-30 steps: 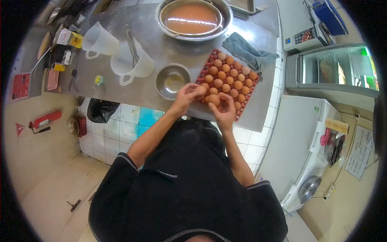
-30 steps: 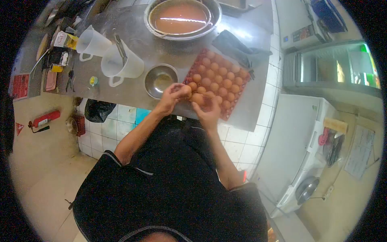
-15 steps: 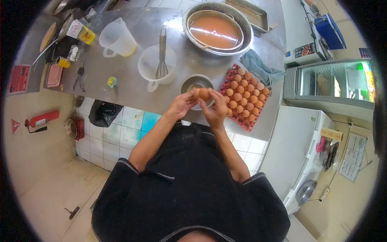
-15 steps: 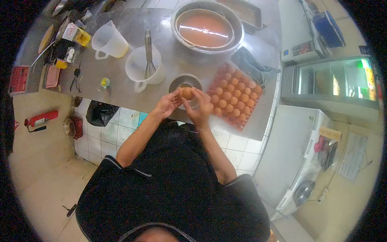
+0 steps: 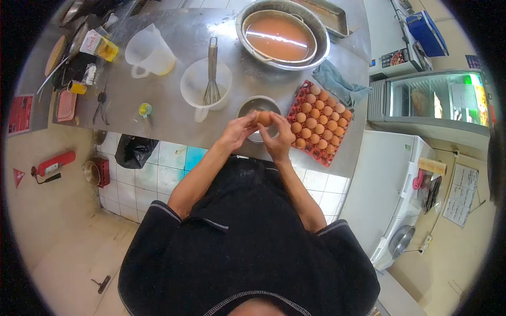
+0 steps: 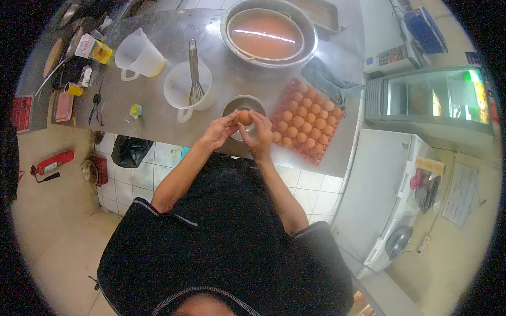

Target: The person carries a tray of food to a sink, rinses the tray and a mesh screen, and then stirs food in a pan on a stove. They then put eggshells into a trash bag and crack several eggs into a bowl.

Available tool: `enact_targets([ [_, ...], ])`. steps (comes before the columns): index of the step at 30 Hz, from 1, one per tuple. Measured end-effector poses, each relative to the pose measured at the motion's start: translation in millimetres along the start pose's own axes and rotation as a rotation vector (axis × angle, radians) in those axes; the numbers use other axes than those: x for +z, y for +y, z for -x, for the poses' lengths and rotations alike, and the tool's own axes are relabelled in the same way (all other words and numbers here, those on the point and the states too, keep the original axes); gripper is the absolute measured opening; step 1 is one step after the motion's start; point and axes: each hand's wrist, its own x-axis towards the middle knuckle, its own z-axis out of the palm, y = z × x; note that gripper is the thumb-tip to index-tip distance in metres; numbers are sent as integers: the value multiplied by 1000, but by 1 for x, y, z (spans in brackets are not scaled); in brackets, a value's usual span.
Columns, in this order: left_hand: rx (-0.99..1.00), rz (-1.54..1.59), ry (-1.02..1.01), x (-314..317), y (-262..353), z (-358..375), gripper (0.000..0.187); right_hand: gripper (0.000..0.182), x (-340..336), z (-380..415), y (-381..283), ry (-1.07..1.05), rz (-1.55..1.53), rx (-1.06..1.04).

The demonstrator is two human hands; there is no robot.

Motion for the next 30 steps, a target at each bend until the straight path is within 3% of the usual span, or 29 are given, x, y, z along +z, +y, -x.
enact_targets([
  [1, 1, -6, -6, -3, -2, -4, 37, 40, 0, -3, 2, -6, -41, 39],
  [4, -3, -100, 34, -6, -2, -9, 37, 32, -10, -14, 6, 52, -576, 521],
  [7, 27, -205, 49, -3, -5, -13, 35, 28, -25, -11, 70, -225, -1590, 904],
  [8, 47, -239, 44, 0, -4, -14, 34, 24, -22, -11, 79, -188, -1484, 934],
  [11, 168, -355, 46, 13, 0, -10, 29, 33, -15, -18, 90, -504, -425, 580],
  [12, 149, -369, 14, 16, 2, -11, 27, 44, -27, -31, 62, -505, -328, 549],
  [17, 78, -489, -72, 10, -2, -23, 29, 44, -22, -25, 83, -647, -308, 478],
  [23, 402, -783, -190, 6, -15, -27, 40, 43, -29, -24, 88, -615, -135, 367],
  [26, 501, -1031, -61, 23, -8, -15, 38, 45, -26, -21, 85, -570, -108, 288],
  [30, 542, -1055, 20, 14, -14, -28, 45, 46, -24, -21, 81, -564, -79, 304],
])
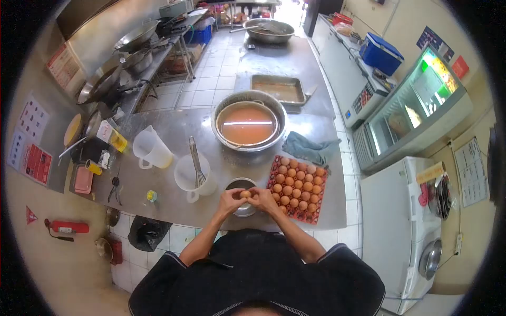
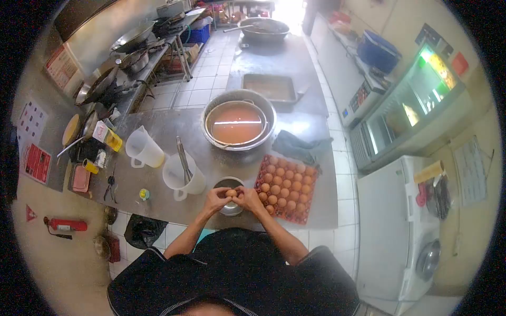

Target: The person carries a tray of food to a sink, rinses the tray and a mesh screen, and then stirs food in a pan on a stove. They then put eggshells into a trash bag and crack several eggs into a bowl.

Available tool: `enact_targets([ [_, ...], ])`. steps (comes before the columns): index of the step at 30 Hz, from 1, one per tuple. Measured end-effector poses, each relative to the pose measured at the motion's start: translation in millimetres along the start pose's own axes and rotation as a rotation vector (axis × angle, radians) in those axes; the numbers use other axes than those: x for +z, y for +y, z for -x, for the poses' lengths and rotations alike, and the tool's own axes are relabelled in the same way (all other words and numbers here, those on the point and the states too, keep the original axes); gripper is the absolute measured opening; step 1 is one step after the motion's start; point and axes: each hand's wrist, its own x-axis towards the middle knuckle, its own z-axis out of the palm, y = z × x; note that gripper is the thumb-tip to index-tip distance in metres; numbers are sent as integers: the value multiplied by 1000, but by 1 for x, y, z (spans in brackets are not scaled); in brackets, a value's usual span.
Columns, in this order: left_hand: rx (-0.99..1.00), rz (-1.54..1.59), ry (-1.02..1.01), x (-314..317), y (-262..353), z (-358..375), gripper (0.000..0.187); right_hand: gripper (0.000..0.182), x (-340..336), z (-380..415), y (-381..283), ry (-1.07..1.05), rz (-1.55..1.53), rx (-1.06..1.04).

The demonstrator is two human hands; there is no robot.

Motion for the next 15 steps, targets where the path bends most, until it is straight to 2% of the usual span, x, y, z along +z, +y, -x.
enact_targets([
  [3, 68, -46, 37, 1, -22, -6, 45, 46, 6, -1, 9, 102, -54, -126],
  [5, 137, -69, 56, 1, -17, -6, 42, 42, 16, -8, 24, 136, 84, -116],
  [6, 121, 9, 11, 3, -14, -7, 41, 37, 11, -4, 8, 141, 85, -178],
  [7, 39, 15, 17, 1, 12, 5, 40, 34, 6, 2, -3, 105, 37, -81],
  [8, 50, -16, 23, -2, 17, 1, 41, 35, 7, -6, 6, 121, 6, -121],
  [9, 57, -44, 26, 0, 14, 7, 42, 36, 12, 0, 13, 136, -25, -155],
  [15, -65, 12, 33, 3, 12, 13, 44, 38, 10, 2, 1, 94, 16, -63],
])
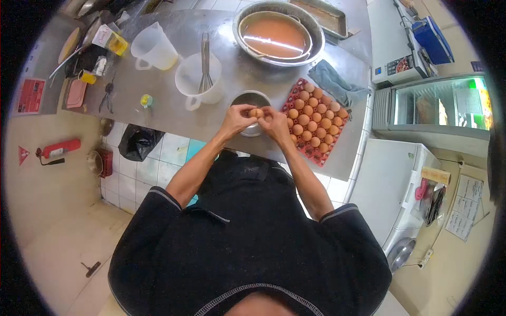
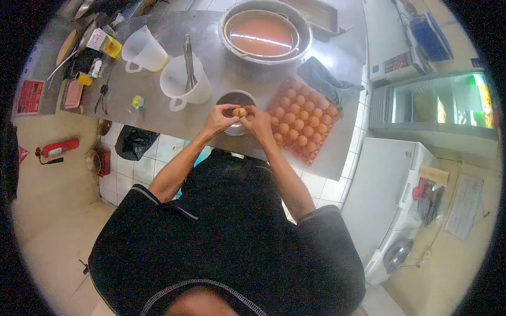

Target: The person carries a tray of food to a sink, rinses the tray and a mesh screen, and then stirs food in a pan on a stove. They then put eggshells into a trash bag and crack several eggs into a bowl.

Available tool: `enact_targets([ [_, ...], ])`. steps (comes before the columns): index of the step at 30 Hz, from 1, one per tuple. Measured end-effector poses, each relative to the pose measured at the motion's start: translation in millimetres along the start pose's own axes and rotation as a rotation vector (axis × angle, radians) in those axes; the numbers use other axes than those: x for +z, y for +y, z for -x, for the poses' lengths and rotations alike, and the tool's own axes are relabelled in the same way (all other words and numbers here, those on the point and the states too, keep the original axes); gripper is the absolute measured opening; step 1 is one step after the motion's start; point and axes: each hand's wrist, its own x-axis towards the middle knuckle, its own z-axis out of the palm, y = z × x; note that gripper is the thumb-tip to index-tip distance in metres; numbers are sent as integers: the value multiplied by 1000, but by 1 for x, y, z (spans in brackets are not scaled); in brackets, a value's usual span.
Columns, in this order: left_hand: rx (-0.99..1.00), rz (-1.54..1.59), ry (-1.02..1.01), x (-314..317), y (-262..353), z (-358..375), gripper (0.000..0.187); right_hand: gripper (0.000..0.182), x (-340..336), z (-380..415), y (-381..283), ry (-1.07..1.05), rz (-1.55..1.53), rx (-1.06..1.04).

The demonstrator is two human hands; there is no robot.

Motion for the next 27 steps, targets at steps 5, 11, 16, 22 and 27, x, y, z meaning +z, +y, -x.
enact_targets([
  [5, 183, -184, 8, -6, 4, -5, 45, 31, -7, -8, -4, 0, 94, -94],
  [11, 460, -681, 0, -17, -23, -25, 43, 31, -19, -14, -11, 9, 331, -211],
  [16, 156, -196, 77, -18, -16, -11, 49, 33, -17, -13, -6, 68, -144, 144],
  [22, 253, 87, 212, -4, -60, -8, 60, 38, 6, -10, -22, 9, -71, 71],
  [27, 188, 27, 332, -46, -30, 61, 53, 42, 44, 7, -70, -205, 144, -223],
])
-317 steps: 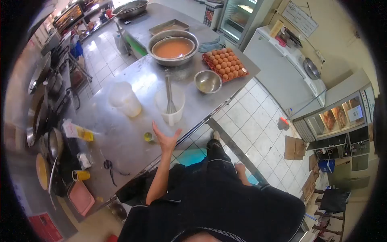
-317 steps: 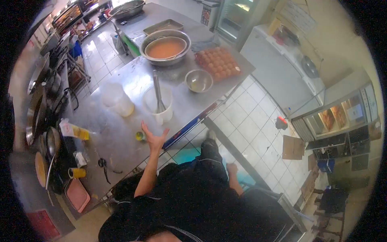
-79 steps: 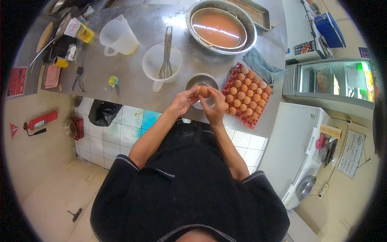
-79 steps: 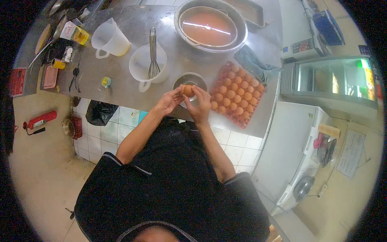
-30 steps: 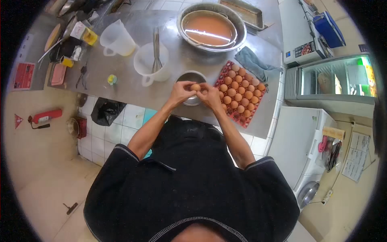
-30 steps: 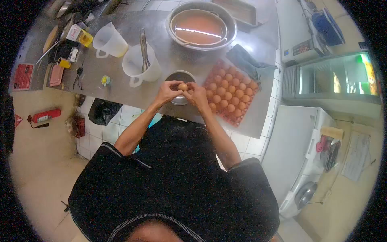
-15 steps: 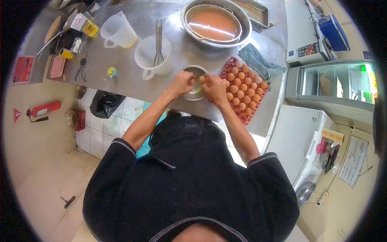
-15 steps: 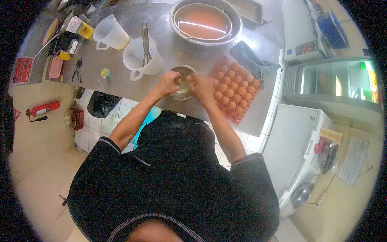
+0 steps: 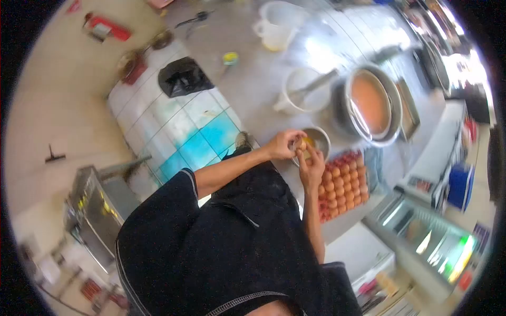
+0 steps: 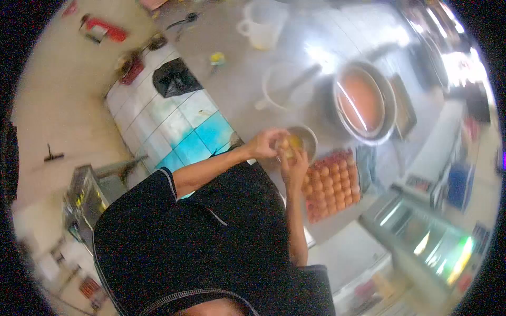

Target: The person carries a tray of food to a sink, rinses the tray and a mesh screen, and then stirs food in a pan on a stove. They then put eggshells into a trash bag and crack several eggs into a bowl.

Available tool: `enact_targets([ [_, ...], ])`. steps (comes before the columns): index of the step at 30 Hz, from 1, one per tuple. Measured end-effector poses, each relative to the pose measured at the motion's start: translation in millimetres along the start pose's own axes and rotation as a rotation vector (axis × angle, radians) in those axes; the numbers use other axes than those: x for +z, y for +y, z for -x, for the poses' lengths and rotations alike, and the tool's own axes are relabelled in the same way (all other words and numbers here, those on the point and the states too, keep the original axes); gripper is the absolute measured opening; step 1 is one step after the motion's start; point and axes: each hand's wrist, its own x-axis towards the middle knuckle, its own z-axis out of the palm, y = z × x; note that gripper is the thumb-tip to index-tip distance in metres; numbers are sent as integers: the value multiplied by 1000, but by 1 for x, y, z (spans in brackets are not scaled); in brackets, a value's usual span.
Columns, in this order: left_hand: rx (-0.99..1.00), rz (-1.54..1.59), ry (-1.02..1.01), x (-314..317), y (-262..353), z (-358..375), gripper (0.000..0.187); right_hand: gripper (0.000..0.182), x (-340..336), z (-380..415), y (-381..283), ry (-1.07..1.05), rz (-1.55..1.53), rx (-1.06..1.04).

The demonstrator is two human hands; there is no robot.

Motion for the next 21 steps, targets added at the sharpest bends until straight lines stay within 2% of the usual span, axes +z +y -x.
enact_targets([
  [1, 18, -62, 13, -9, 1, 9, 53, 43, 6, -2, -11, -40, 1, 2],
  [4, -79, 293, 182, -43, -11, 45, 51, 46, 34, -14, -44, -87, -27, -272],
  [6, -212, 261, 263, -86, -14, 73, 48, 48, 44, -22, -77, -160, -52, -248],
  [7, -232, 177, 398, -100, -17, 86, 46, 50, 44, -26, -86, -193, -64, -228],
  [8, -253, 94, 528, -116, -22, 101, 44, 46, 49, -31, -92, -200, -93, -359],
  [10, -478, 10, 737, -146, -37, 122, 41, 42, 52, -32, -109, -369, -162, -175],
  [11, -500, 114, 873, -154, -72, 139, 39, 40, 54, -31, -116, -450, -191, -80],
  [12, -519, 222, 1006, -156, -122, 156, 38, 37, 60, -30, -115, -486, -216, -85],
  [14, -560, 536, 1130, -159, -210, 187, 27, 35, 73, -27, -111, -567, -266, -76],
  [15, -682, 598, 1152, -159, -256, 197, 20, 34, 81, -25, -108, -615, -290, -63],
  [17, -883, 776, 1221, -167, -317, 201, 16, 32, 102, -13, -87, -739, -372, 131],
  [19, -1044, 1013, 1294, -186, -375, 197, 15, 34, 116, -23, -121, -903, -328, 309],
  [20, -1191, 998, 1377, -193, -434, 188, 28, 35, 132, -25, -125, -937, -366, 340],
  [21, -1289, 408, 1029, -218, -431, 180, 16, 36, 149, -25, -125, -970, -398, 387],
])
